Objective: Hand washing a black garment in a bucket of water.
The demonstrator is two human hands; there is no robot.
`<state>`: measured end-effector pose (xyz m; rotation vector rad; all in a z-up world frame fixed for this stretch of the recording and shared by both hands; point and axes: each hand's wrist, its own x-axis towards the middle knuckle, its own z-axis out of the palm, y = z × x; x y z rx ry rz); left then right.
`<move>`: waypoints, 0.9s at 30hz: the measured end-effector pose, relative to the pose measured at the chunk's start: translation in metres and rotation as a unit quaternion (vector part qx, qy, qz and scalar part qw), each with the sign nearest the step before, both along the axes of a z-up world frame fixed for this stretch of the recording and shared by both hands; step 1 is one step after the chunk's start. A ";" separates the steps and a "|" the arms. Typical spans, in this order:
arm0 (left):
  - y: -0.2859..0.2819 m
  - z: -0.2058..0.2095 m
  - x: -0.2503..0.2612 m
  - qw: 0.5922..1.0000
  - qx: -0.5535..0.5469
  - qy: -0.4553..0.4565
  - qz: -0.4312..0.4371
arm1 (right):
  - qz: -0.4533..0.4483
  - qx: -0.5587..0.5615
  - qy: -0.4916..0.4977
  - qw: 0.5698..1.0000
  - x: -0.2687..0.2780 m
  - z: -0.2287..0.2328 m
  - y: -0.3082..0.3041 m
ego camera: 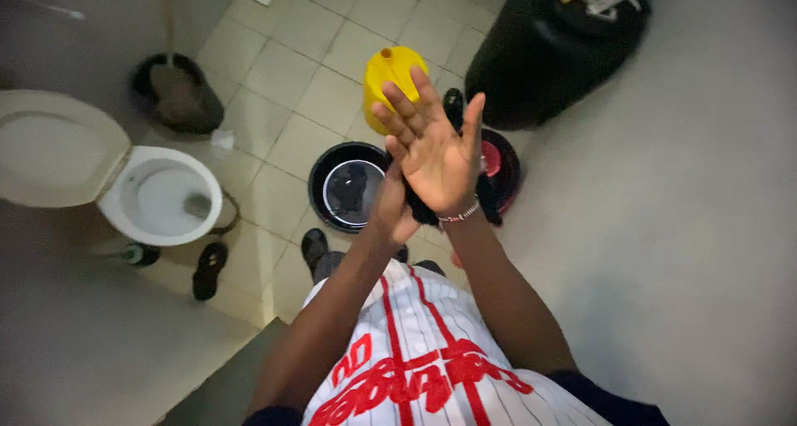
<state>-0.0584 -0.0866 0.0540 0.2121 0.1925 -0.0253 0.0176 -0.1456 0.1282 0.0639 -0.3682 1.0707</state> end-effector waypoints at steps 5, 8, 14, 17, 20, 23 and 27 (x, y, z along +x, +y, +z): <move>0.033 0.010 -0.018 0.990 0.017 -0.007 0.137 | -0.076 -0.232 -0.095 0.965 -0.020 -0.022 -0.018; 0.049 0.008 -0.021 0.984 0.012 -0.053 0.170 | -0.088 -0.344 -0.107 0.929 -0.018 -0.061 -0.041; 0.044 0.065 -0.026 0.984 0.031 -0.064 0.165 | -0.132 -0.310 -0.022 0.941 0.007 -0.174 -0.099; 0.033 0.025 -0.025 0.992 0.054 -0.013 0.115 | -0.215 -0.419 -0.132 0.872 0.009 -0.107 -0.071; 0.018 0.022 -0.017 0.982 0.156 0.083 0.065 | -0.174 -0.414 -0.112 0.887 -0.001 -0.041 -0.044; 0.003 0.020 -0.011 0.957 0.252 0.129 0.058 | -0.125 -0.316 -0.119 0.933 0.001 -0.061 -0.035; 0.001 0.019 -0.012 0.936 0.319 0.101 0.107 | -0.037 -0.246 0.006 0.969 -0.015 -0.081 -0.049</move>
